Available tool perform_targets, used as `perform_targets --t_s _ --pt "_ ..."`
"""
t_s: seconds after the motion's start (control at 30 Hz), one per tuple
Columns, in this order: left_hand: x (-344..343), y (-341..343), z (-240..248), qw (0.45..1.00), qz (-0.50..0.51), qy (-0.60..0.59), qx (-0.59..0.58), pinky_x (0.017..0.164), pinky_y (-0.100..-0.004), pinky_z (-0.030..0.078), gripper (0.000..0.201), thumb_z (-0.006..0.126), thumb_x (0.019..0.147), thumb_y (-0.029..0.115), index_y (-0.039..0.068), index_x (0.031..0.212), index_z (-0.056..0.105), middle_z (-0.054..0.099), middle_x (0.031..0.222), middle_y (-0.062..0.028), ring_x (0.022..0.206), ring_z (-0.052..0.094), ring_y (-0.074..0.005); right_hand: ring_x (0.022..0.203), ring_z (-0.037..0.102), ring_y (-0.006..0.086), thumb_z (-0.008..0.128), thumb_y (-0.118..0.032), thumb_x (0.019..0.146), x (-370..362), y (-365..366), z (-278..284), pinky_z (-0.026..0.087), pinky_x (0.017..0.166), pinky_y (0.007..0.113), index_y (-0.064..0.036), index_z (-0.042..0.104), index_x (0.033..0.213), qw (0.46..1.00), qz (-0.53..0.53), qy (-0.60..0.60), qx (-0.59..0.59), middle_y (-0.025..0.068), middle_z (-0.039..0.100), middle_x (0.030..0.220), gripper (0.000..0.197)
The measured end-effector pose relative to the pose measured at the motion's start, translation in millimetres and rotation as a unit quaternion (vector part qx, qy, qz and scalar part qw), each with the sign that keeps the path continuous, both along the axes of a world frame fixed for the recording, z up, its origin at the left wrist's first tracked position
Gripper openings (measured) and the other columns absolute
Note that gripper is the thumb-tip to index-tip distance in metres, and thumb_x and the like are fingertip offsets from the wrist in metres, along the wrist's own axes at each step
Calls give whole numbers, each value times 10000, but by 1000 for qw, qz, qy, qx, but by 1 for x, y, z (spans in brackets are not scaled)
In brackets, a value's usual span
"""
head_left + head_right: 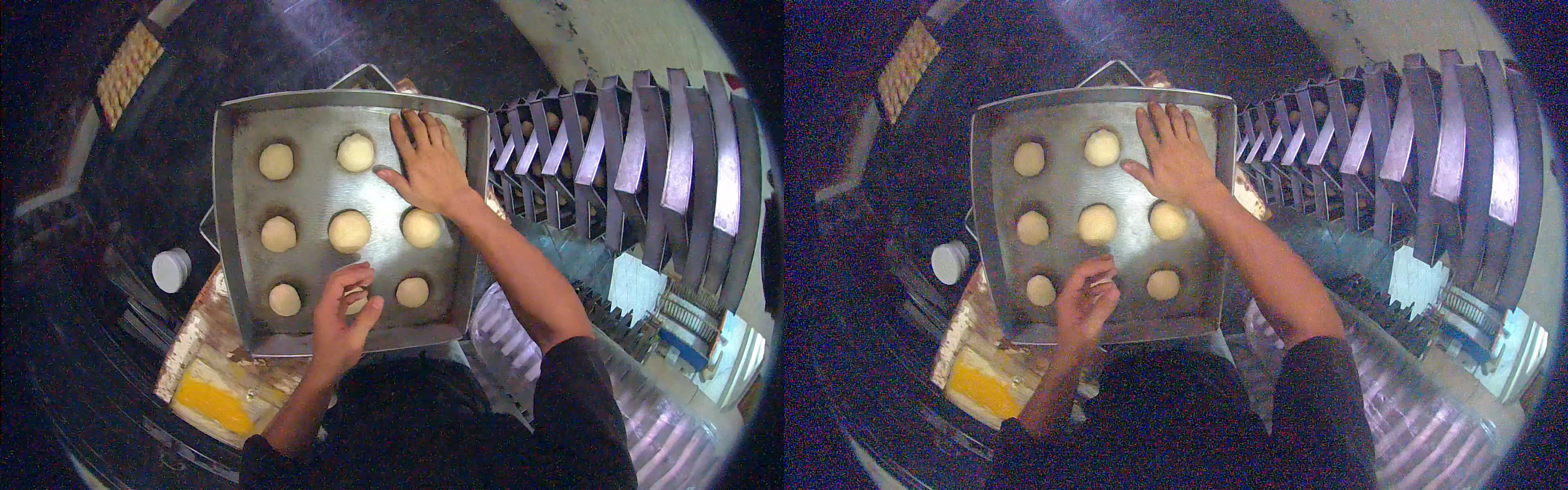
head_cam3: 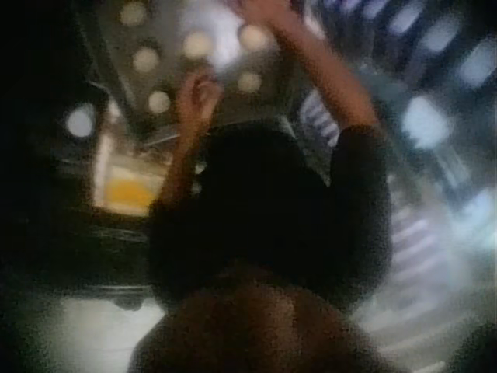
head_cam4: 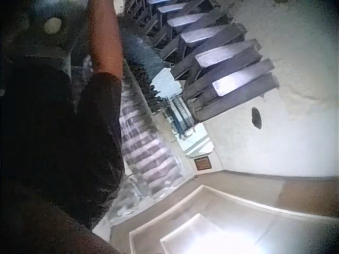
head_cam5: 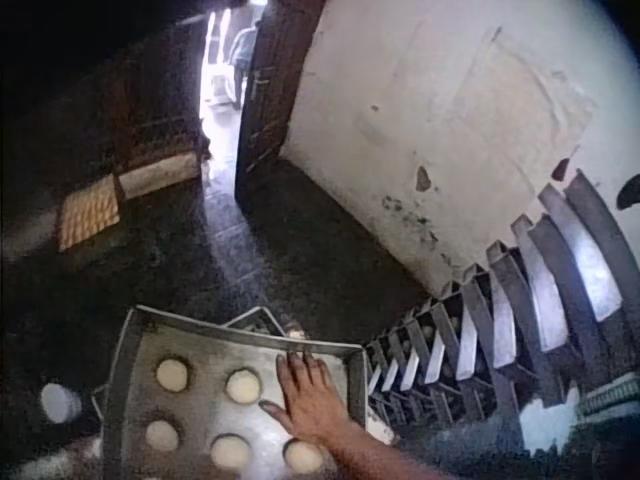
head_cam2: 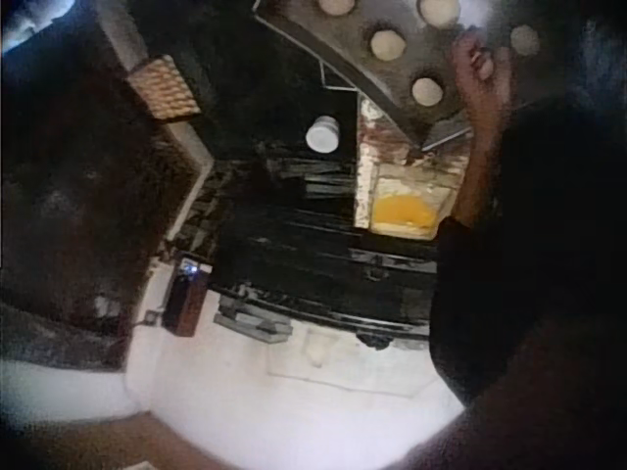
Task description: The person scoops a yellow mixture from a tray with a spoon and places it into small dough pieces. They roll the dough into balls and arrange them on a metal baking tray. The process is repeated multiple times.
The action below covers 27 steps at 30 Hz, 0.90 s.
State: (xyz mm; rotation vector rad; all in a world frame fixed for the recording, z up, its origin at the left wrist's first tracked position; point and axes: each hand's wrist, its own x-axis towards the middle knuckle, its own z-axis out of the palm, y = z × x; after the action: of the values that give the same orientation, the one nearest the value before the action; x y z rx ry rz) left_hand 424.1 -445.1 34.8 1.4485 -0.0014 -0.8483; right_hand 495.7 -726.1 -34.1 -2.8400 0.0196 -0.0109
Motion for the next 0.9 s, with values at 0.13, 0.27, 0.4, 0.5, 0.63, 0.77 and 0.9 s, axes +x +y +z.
perform_targets --t_s 0.13,0.27,0.4,0.5,0.63,0.77,0.9 --pt "10 -1 14 999 -32 -12 0 1032 -355 474 384 729 924 68 63 1286 601 572 1398 -106 1249 581 -207 1451 340 502 566 -416 1002 -19 -33 27 293 1206 567 18 424 1507 969 -85 -53 227 277 377 1578 681" --pt "20 -17 12 998 -55 -22 -10 1035 -356 473 386 725 938 84 60 1303 602 595 1365 -100 1253 585 -204 1459 381 459 522 -337 1035 -32 -14 10 316 1213 529 33 479 1451 999 -12 -28 40 251 384 1592 559" --pt "38 -43 8 996 -80 -29 -25 1073 -376 458 337 672 980 136 53 1301 619 603 1407 -98 1240 593 -213 1330 526 404 510 -253 1048 -36 -14 24 409 1134 472 38 524 1395 953 -183 -99 221 239 495 1490 452" --pt "66 -83 -17 998 7 -18 -60 1017 -302 472 371 684 999 157 -9 1315 582 645 1279 -114 1206 607 -182 1242 571 388 525 -256 1047 -63 8 19 443 1071 455 30 531 1385 853 -376 -103 347 241 570 1353 443" --pt "100 -150 -62 991 94 55 -74 1029 -318 481 474 648 1027 325 -47 1308 563 653 1269 -153 1190 620 -208 1226 568 447 554 -266 1033 -54 27 -7 437 1073 489 47 563 1351 857 -400 -126 301 270 603 1299 446" --pt "110 -165 -85 972 121 152 -130 1101 -421 449 533 587 1043 411 -19 1352 518 636 1307 -186 1254 594 -283 1227 571 451 558 -250 1021 -49 11 -2 450 1059 484 53 621 1274 872 -358 -79 325 277 593 1319 400" --pt "90 -149 -55 987 141 -42 -70 1138 -431 412 509 571 1060 372 -2 1396 491 555 1423 -166 1340 519 -263 1303 555 419 570 -214 1007 -40 3 9 454 1086 461 37 581 1338 950 -219 -117 189 254 555 1431 416"
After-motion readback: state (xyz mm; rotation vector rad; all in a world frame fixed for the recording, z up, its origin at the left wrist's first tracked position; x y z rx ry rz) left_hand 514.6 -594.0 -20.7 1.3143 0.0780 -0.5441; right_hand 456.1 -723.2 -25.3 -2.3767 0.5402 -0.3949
